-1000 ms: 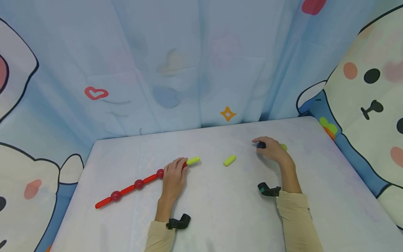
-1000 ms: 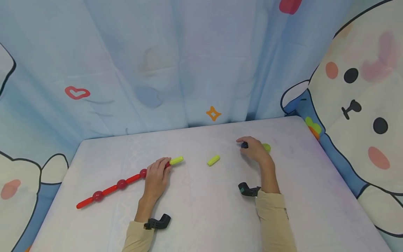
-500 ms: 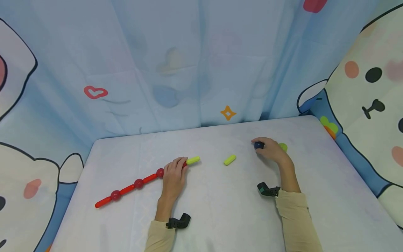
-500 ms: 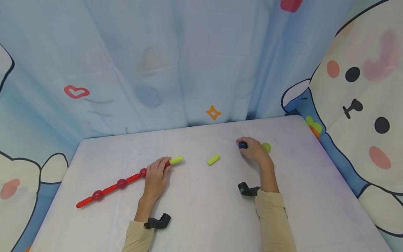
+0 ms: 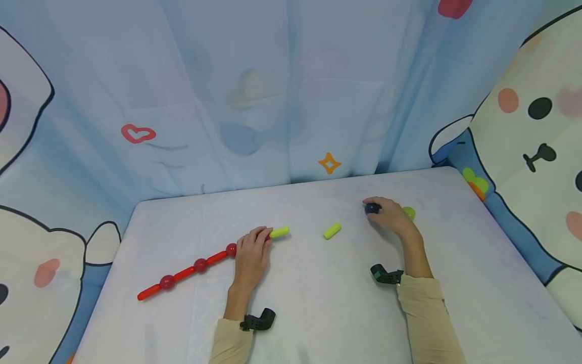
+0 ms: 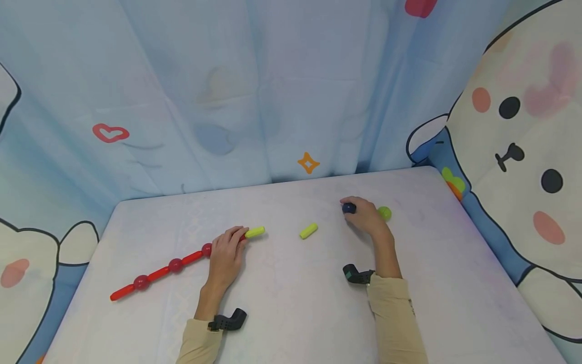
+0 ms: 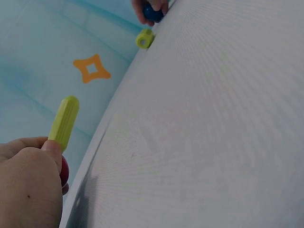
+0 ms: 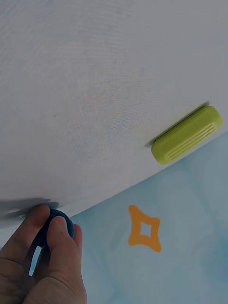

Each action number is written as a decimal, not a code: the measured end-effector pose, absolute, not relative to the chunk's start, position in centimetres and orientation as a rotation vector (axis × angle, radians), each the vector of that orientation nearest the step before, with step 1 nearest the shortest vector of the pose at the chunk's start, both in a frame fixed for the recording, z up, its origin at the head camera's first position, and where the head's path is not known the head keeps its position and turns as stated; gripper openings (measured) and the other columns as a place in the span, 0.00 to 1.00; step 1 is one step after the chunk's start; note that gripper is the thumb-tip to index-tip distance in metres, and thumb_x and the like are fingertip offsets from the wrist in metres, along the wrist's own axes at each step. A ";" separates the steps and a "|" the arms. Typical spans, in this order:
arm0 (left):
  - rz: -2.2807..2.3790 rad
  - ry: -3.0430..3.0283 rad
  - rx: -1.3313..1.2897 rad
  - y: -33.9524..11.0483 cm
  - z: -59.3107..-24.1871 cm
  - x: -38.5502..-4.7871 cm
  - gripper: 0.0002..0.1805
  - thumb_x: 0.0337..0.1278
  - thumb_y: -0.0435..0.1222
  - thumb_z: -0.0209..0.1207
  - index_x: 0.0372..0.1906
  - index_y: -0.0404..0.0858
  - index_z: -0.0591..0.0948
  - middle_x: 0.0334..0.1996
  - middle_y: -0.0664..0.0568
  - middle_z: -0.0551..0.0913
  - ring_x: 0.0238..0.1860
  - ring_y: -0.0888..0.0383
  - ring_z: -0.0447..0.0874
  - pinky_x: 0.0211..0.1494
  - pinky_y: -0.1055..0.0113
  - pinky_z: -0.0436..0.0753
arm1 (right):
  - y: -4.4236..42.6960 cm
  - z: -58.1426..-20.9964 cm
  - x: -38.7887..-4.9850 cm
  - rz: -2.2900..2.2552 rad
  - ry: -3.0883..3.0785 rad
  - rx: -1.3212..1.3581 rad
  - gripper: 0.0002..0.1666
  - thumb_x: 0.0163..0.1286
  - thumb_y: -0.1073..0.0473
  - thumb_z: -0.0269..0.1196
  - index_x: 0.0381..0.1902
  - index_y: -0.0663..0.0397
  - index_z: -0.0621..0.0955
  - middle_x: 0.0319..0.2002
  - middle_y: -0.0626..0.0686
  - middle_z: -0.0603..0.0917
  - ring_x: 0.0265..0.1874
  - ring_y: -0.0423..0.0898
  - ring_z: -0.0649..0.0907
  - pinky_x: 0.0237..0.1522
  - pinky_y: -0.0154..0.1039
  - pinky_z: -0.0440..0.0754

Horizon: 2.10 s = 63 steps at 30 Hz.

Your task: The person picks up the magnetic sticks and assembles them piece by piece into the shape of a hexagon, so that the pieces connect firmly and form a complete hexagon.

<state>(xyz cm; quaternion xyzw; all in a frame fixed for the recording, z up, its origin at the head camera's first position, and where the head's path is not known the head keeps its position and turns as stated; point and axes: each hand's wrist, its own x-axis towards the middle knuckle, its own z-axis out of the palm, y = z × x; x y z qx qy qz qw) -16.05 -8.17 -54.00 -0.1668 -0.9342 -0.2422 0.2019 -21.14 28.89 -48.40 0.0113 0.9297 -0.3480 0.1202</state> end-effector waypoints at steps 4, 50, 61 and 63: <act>-0.678 -2.601 -0.468 -8.2 -54.0 -16.0 0.19 0.62 0.38 0.61 0.58 0.46 0.77 0.57 0.51 0.79 0.59 0.54 0.77 0.63 0.53 0.74 | 28.8 -48.4 -21.1 -1.022 2.724 0.038 0.28 0.71 0.61 0.55 0.67 0.59 0.69 0.71 0.69 0.62 0.71 0.70 0.58 0.68 0.67 0.59; -0.674 -2.628 -0.450 -8.1 -54.0 -16.1 0.18 0.64 0.39 0.59 0.58 0.47 0.78 0.58 0.51 0.79 0.60 0.55 0.76 0.64 0.53 0.73 | 15.4 -49.0 -20.0 -1.270 2.632 -0.721 0.24 0.65 0.61 0.65 0.58 0.62 0.77 0.58 0.62 0.80 0.58 0.58 0.80 0.51 0.45 0.84; -0.665 -2.627 -0.449 -8.1 -53.9 -16.0 0.18 0.64 0.39 0.60 0.58 0.47 0.78 0.58 0.51 0.79 0.60 0.54 0.76 0.64 0.53 0.73 | 14.7 -49.8 -19.8 -1.269 2.646 -0.795 0.24 0.65 0.60 0.66 0.57 0.63 0.77 0.56 0.64 0.81 0.55 0.59 0.81 0.49 0.44 0.85; -0.670 -2.627 -0.450 -8.1 -53.9 -16.0 0.18 0.63 0.39 0.60 0.58 0.47 0.78 0.58 0.51 0.79 0.60 0.54 0.76 0.64 0.53 0.73 | 14.4 -49.8 -19.7 -1.260 2.628 -0.777 0.24 0.65 0.61 0.65 0.57 0.63 0.77 0.56 0.64 0.80 0.56 0.59 0.81 0.50 0.44 0.84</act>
